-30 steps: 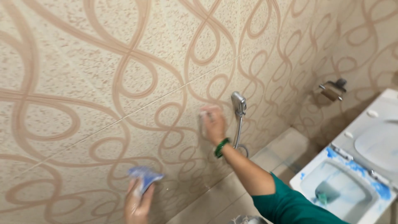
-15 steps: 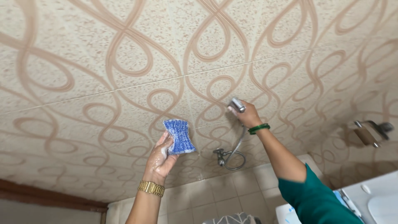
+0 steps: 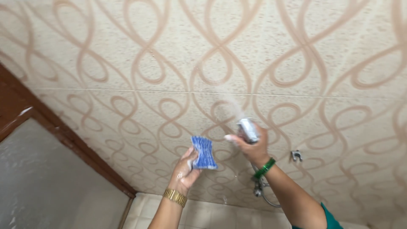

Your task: The person scrubs bathroom wall tiles with a sponge and by hand. The person then uses a handheld sprayer to wash their hands under the water stream and finishes by washing their hands in a sink.

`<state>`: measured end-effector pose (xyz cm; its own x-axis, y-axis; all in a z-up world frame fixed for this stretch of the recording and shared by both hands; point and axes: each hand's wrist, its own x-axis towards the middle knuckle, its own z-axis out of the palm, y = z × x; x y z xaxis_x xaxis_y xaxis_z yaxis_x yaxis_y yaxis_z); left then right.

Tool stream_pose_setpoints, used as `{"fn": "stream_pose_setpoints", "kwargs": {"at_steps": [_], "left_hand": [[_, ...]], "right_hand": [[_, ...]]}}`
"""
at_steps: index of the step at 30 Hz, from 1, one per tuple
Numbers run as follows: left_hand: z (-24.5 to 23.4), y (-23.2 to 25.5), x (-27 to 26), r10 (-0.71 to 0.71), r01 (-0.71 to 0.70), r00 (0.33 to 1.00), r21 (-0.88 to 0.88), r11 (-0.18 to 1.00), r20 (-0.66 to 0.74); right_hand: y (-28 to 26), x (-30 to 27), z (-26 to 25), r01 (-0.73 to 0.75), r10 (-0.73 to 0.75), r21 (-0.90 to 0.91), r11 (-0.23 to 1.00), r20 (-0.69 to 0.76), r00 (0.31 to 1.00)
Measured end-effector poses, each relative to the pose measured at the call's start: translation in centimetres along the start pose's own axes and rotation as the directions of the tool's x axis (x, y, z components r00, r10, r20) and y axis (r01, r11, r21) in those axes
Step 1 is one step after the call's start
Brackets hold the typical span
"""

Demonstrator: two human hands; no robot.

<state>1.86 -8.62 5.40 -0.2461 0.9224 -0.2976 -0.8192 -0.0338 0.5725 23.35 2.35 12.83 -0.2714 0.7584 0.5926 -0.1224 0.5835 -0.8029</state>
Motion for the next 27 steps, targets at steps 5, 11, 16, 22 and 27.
{"fn": "stream_pose_setpoints", "kwargs": {"at_steps": [5,11,16,22,27], "left_hand": [[-5.1,0.2,-2.0,-0.055,0.058,0.979,0.009,0.998,-0.198],[-10.2,-0.9,-4.2,-0.033,0.017,0.979,-0.078,0.997,-0.203],[-14.5,-2.9,-7.1,-0.046,0.012,0.954,-0.118,0.993,-0.296],[-18.4,-4.0,-11.5,-0.032,-0.041,0.924,-0.181,0.983,-0.381],[-19.5,-3.2,-13.7,-0.071,-0.056,0.84,-0.217,0.974,-0.538]], "right_hand": [[2.0,-1.4,0.0,0.062,-0.026,0.146,0.987,-0.234,0.972],[2.4,-4.2,6.0,-0.189,0.187,-0.009,0.982,0.217,0.958],[2.4,-5.8,7.3,-0.19,0.383,-0.449,0.873,0.389,0.838],[3.0,-7.7,6.9,-0.209,0.446,-0.478,0.853,0.46,0.768],[2.6,-8.2,5.9,-0.251,0.514,-0.56,0.79,0.38,0.769]]}}
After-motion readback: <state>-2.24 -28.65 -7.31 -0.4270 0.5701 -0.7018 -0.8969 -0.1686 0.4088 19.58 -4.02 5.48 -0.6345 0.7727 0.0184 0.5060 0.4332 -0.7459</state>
